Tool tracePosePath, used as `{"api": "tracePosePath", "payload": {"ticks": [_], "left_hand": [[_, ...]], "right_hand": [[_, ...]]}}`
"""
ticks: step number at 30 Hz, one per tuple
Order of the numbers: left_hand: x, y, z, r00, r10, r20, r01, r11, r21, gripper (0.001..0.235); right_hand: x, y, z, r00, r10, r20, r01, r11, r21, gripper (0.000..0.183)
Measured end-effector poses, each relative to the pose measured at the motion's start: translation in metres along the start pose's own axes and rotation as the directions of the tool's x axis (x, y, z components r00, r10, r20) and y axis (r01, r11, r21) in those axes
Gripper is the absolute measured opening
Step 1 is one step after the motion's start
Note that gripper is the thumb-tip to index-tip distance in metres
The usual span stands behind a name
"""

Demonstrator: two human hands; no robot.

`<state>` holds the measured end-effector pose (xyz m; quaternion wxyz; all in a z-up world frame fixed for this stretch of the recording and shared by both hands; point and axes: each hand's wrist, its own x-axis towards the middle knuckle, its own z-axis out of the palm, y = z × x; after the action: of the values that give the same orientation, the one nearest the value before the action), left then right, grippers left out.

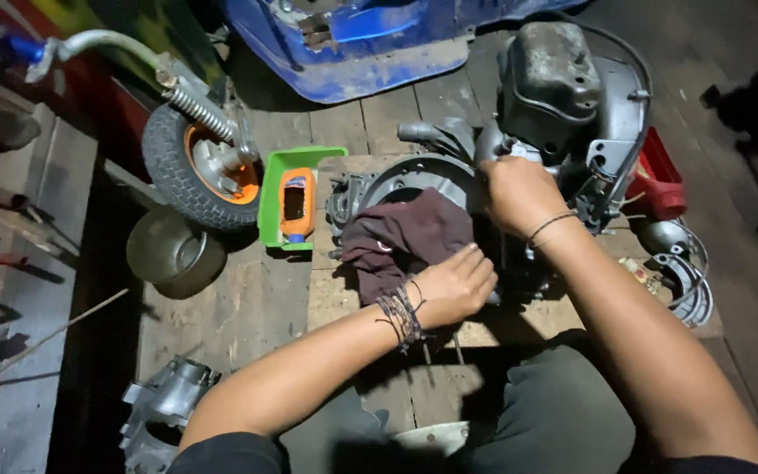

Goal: Cleaning various components of a disassembled motorcycle engine using a cloth to remove dirt and oil.

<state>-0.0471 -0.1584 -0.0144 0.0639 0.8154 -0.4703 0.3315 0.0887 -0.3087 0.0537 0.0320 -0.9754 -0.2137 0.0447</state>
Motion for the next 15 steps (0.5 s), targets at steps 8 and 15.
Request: {"api": "tracePosePath", "payload": {"ticks": [8,15], "left_hand": [[-0.002,-0.017,-0.031,0.999,0.021,0.049,-0.022,1.000,0.021,0.025],[0.032,-0.026,-0.037,0.975,-0.207,0.083,0.204,0.978,0.047,0.024]], "right_hand": [[-0.006,-0.004,-0.006,1.000,0.004,-0.001,-0.004,1.000,-0.029,0.036],[-0.008,-0.004,-0.007,1.000,0.024,0.014,-0.024,0.999,0.021,0.035]]}}
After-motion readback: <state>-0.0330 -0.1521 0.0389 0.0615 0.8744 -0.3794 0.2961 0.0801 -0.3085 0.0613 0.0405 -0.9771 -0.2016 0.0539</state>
